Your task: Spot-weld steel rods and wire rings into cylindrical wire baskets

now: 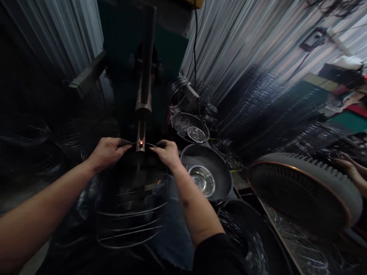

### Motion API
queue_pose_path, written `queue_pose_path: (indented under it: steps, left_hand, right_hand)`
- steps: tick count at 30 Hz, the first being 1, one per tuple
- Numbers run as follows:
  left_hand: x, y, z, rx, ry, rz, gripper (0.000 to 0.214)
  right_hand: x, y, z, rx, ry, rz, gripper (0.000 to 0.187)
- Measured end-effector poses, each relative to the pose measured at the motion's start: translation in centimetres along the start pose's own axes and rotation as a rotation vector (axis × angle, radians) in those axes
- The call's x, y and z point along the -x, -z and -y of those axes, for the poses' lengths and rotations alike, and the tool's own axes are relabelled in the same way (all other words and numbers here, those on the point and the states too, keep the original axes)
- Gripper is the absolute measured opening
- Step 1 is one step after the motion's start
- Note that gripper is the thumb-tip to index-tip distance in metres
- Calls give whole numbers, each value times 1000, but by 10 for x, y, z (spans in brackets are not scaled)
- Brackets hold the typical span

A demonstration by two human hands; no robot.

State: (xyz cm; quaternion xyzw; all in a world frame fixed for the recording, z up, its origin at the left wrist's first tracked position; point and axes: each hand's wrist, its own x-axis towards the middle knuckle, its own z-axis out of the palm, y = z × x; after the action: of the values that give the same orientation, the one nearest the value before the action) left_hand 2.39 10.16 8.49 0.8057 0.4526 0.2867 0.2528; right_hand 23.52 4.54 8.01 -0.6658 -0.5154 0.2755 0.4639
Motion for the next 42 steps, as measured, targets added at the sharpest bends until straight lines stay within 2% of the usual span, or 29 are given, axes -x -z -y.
queue_pose_path:
  steps: [4,6,10,14,19,23,28,30,32,33,36,38,42]
  left_hand:
    - [35,-3,10,155,55,-122,34]
    - [58,-6,16,221,105,-122,37]
    - [101,-17,28,370,266,20,46]
    - [123,-28,36,495,434,134,48]
    - [126,-30,33,576,524,83,47]
    - [123,-26,28,629,539,29,51]
    - [124,-22,33,609,546,56,57]
    - [127,-25,38,638,636,-22,55]
    - [135,-34,44,763,795,-112,46]
    - [141,-40,45,854,878,-114,42]
    - [159,-56,45,1095,1074,50,34]
    - [166,-61,41,1200,1110,147,33]
    - [161,-54,28,1320,1152,189,35]
  right_hand:
    - [29,3,-7,-230,-56,75,28]
    - [51,2,-14,-251,-27,86,25]
    - [95,-3,-36,-225,-5,88,17]
    - [117,-9,-56,-249,-4,83,12]
    - [117,-12,-57,-213,46,38,5]
    - [118,-19,-51,-280,48,-20,7]
    - [115,-14,-41,-489,-65,-86,10]
    - [109,-3,-38,-592,-97,-144,14]
    - [102,11,-36,-672,-102,-204,17]
    - [98,17,-36,-707,-104,-226,18]
    - [92,30,-39,-793,-127,-281,23]
    - [91,33,-42,-835,-145,-317,27]
    - [90,29,-50,-882,-172,-320,30]
